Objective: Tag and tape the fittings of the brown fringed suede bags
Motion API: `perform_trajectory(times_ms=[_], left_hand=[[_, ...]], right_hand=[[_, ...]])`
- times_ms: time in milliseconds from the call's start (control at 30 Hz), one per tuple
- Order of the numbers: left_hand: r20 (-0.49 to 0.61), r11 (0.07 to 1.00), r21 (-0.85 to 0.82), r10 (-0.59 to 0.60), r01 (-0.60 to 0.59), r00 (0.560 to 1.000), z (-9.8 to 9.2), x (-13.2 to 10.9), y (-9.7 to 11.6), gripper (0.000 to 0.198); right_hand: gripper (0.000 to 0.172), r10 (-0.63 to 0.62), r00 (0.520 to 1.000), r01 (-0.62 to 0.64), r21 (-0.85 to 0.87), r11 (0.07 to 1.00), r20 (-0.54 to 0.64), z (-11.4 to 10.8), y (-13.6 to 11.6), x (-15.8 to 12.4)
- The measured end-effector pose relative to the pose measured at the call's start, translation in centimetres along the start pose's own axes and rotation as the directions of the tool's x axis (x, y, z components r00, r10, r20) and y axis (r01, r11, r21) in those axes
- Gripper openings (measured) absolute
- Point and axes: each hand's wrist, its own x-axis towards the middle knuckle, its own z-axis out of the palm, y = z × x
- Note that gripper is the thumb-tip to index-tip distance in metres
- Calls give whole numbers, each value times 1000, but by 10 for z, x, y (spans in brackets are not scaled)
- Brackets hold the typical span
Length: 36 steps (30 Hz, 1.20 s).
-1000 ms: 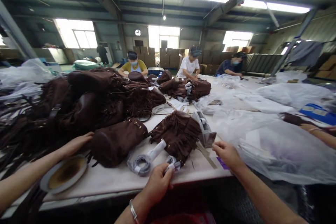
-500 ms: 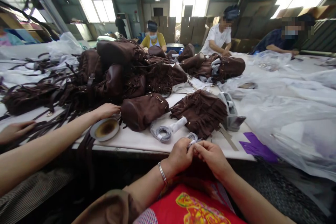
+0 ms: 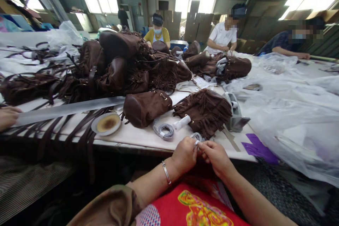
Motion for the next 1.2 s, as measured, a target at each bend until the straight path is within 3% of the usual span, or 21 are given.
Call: perform_trajectory(times_ms=[200, 333, 500, 733, 833, 1000, 1200], left_hand=[[89, 966, 259, 0, -23, 996, -3, -3, 7, 18], [107, 959, 284, -12, -19, 994, -8, -1, 10, 21], [45, 981, 190, -44, 35, 998, -13, 2, 8, 20], [51, 997, 83, -15, 10, 999, -13, 6, 10, 23], [37, 1000, -23, -17, 18, 999, -13, 8, 11, 23], [40, 959, -237, -151, 156, 988, -14, 10, 11, 26], [105, 846, -447, -274, 291, 956, -17, 12, 14, 28]], right_hand=[[39, 89, 996, -89, -16, 996, -27, 3, -6, 4], [39, 102, 995, -102, 29, 994, 13, 0, -6, 5], [41, 24, 992, -52, 216, 975, 127, -5, -5, -3], [41, 106, 993, -114, 298, 948, 41, 3, -1, -7], [40, 123, 990, -140, 351, 926, 69, 4, 1, -6], [37, 180, 966, -246, 458, 854, 184, 3, 1, -4], [33, 227, 938, -333, 501, 799, 260, 1, -2, 0]])
